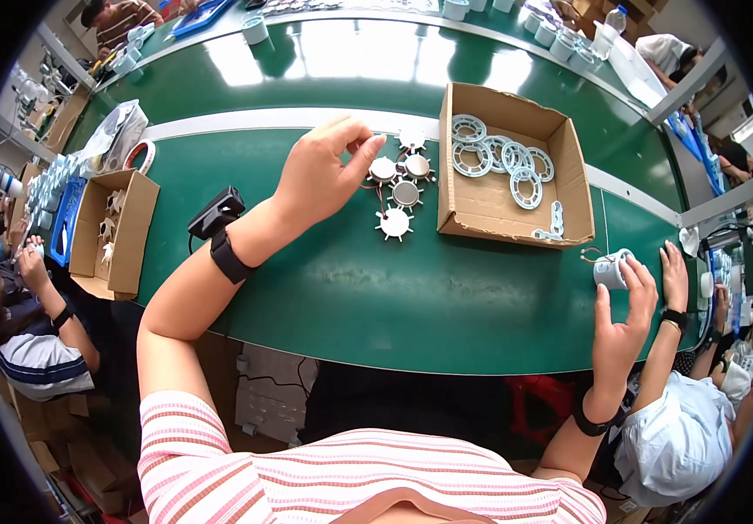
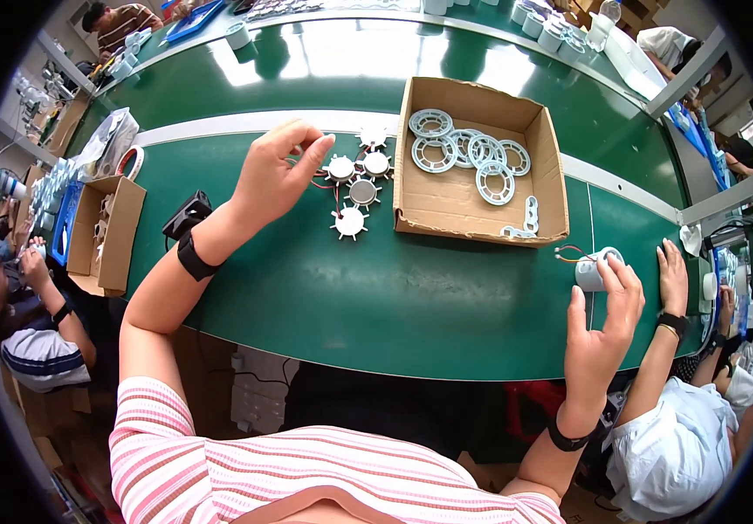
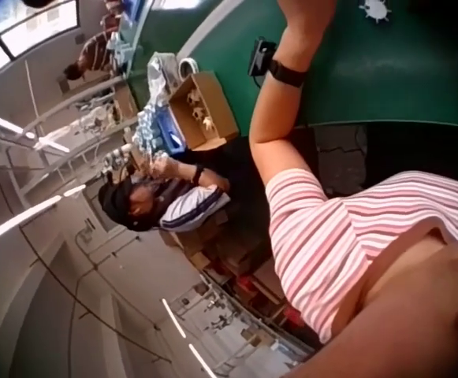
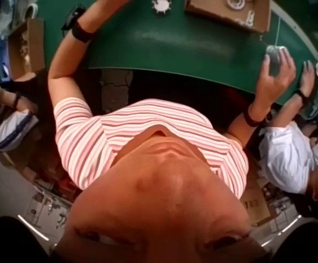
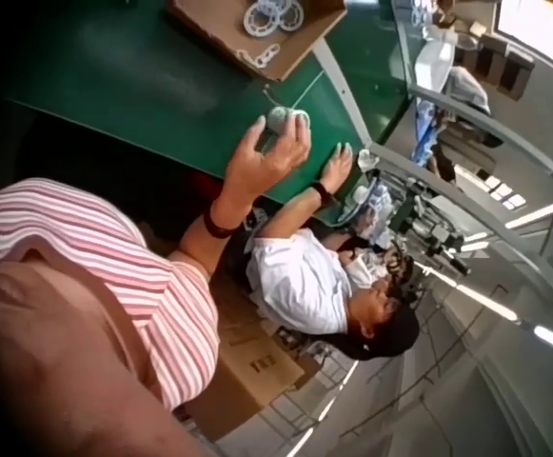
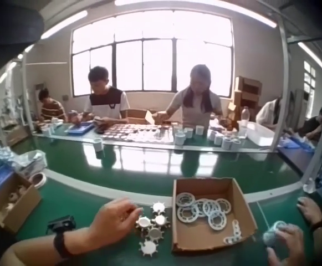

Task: The person picks up a white plastic housing and a motor with wires, fitting the motor into the housing. They then press a white plastic ring over the top and set the completed assembly on the green table.

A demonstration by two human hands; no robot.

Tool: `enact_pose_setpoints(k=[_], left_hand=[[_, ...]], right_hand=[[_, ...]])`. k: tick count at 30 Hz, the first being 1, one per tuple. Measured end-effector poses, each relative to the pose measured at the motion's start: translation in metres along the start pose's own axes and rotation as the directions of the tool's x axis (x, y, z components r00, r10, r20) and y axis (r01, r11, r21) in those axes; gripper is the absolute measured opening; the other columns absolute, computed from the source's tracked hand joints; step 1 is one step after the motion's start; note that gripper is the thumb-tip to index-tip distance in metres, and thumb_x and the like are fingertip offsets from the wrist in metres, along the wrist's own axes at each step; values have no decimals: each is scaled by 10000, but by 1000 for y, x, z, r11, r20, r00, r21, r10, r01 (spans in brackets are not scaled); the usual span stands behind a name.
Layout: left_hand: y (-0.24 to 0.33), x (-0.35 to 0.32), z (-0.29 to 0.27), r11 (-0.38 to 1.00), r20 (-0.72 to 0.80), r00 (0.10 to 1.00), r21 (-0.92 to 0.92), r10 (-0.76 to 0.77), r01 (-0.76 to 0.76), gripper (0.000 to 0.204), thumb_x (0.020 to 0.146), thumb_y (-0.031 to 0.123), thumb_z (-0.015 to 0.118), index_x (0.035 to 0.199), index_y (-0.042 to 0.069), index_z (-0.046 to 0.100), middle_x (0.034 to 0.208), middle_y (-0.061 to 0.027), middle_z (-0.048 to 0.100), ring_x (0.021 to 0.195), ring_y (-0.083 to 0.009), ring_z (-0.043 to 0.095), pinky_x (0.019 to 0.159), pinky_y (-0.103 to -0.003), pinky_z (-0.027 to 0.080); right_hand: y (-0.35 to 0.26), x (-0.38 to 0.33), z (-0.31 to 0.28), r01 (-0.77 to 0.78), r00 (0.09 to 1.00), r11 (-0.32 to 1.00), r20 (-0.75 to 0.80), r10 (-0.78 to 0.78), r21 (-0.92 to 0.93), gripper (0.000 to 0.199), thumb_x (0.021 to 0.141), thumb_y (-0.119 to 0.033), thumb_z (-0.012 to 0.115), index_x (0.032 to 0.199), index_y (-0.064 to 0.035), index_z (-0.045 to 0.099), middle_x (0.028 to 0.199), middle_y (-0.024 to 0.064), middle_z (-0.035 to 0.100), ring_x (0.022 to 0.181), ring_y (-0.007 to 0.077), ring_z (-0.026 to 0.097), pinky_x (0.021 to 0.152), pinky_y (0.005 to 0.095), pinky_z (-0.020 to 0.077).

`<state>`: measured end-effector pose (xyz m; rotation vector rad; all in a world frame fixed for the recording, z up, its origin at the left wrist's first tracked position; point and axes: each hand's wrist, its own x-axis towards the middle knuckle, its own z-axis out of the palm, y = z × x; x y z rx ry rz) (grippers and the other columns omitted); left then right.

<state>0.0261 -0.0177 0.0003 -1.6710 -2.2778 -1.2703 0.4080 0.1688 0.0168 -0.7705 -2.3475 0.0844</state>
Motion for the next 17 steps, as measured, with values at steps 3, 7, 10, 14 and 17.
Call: enact_pose_setpoints(k=[3, 7, 10, 14, 17], left_hand=[[-27, 5, 20, 995, 26, 995, -17, 95, -94, 275, 1037, 267, 575, 1105, 22, 680, 1082, -122, 679, 986, -305, 647, 868, -416, 488], [-36, 26, 38, 970, 176, 955, -83, 241, -229, 368, 1068, 302, 498, 1272, 35, 647, 1307, -146, 643, 1232, -324, 573, 1080, -435, 407], [-30, 30, 35, 957, 349, 892, -154, 287, -247, 421, 1073, 319, 479, 1366, 44, 604, 1423, -153, 588, 1330, -321, 517, 1160, -430, 341], [-23, 27, 29, 931, 404, 842, -223, 357, -288, 411, 1072, 323, 491, 1353, 48, 611, 1410, -152, 590, 1293, -315, 551, 1137, -436, 370], [-17, 27, 24, 921, 420, 883, -387, 207, -32, 442, 1075, 377, 487, 1383, 82, 604, 1427, -168, 580, 1332, -285, 533, 1200, -429, 311]], right_hand=[[-7, 9, -8, 48, 998, 999, 30, -48, -6, 487, 825, 18, 723, 1298, -31, 621, 1356, 149, 586, 1260, 336, 554, 1075, 440, 435], [-21, 32, 7, 160, 981, 986, 105, -164, 46, 476, 888, -43, 705, 1349, -35, 589, 1333, 139, 611, 1267, 307, 568, 1105, 398, 417], [-22, 51, 22, 68, 997, 990, 30, -72, 127, 481, 962, -141, 671, 1412, -33, 539, 1329, 145, 624, 1268, 320, 570, 1115, 407, 408], [5, 47, 53, -321, 937, 870, 257, 235, 375, 531, 1029, -243, 613, 1495, -39, 460, 1426, 153, 573, 1316, 335, 541, 1139, 420, 383], [6, 47, 54, -381, 891, 792, 419, 176, 477, 574, 1030, -258, 618, 1535, -57, 432, 1598, 152, 403, 1447, 336, 421, 1182, 418, 334]])
